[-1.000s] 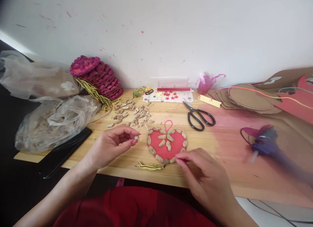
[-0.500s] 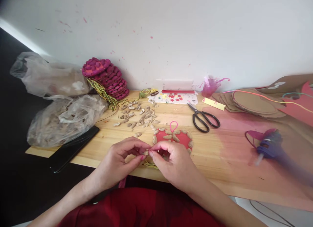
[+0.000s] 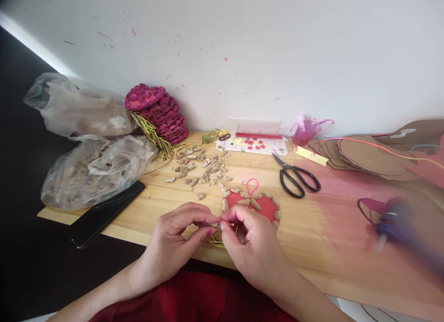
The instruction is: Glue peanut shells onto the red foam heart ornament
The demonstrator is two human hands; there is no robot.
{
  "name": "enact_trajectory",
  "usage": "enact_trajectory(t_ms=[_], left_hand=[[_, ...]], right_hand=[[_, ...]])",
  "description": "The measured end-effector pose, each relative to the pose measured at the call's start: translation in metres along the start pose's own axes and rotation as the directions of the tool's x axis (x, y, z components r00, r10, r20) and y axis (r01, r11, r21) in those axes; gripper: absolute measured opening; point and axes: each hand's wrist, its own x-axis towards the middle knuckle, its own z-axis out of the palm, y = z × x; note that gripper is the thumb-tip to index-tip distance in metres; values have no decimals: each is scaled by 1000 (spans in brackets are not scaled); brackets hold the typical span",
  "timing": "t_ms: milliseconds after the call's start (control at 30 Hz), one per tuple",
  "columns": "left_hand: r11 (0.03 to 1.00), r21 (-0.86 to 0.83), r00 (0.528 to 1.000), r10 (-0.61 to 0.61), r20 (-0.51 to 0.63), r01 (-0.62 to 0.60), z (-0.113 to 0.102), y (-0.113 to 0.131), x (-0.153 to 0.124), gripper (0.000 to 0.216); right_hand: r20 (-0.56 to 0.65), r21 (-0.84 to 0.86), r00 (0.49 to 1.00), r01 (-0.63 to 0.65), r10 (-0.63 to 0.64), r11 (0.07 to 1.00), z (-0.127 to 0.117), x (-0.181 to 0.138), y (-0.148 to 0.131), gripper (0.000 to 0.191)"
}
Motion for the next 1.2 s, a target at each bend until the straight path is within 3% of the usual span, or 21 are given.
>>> enact_trajectory(t_ms=[300, 400, 500, 600, 800, 900, 967, 1033, 1200], left_hand=[[995, 59, 995, 86, -59, -82, -1, 2, 0, 18], [998, 35, 997, 49, -65, -47, -6, -1, 1, 15], [995, 19, 995, -97, -5, 97, -14, -9, 2, 19], [977, 102, 979, -196, 61, 190, -19, -21, 4, 18], [942, 309, 987, -152, 50, 130, -16, -38, 4, 15], [932, 350, 993, -114, 34, 96, -19, -39, 2, 17], [937, 341, 994, -99, 51, 76, -24, -38, 1, 20], [946, 319, 992, -86, 94, 52, -31, -39, -1, 23], [953, 303, 979, -52, 195, -10, -36, -44, -2, 31]], right_hand=[[-63, 134, 996, -49, 58, 990, 6, 6, -4, 20], [-24, 117, 995, -90, 94, 989, -2, 8, -3, 26], [60, 31, 996, -70, 68, 997, -15, 13, -6, 29], [59, -118, 998, 7, 0, 993, -26, 26, -13, 25], [58, -343, 983, 182, -172, 922, -17, 73, -30, 24], [3, -380, 973, 213, -229, 900, -13, 85, -31, 43], [-36, -406, 970, 206, -240, 890, -17, 81, -27, 48], [-71, -433, 967, 192, -246, 880, -26, 68, -19, 35], [-202, -558, 935, 134, -290, 819, -58, 11, 25, 22]])
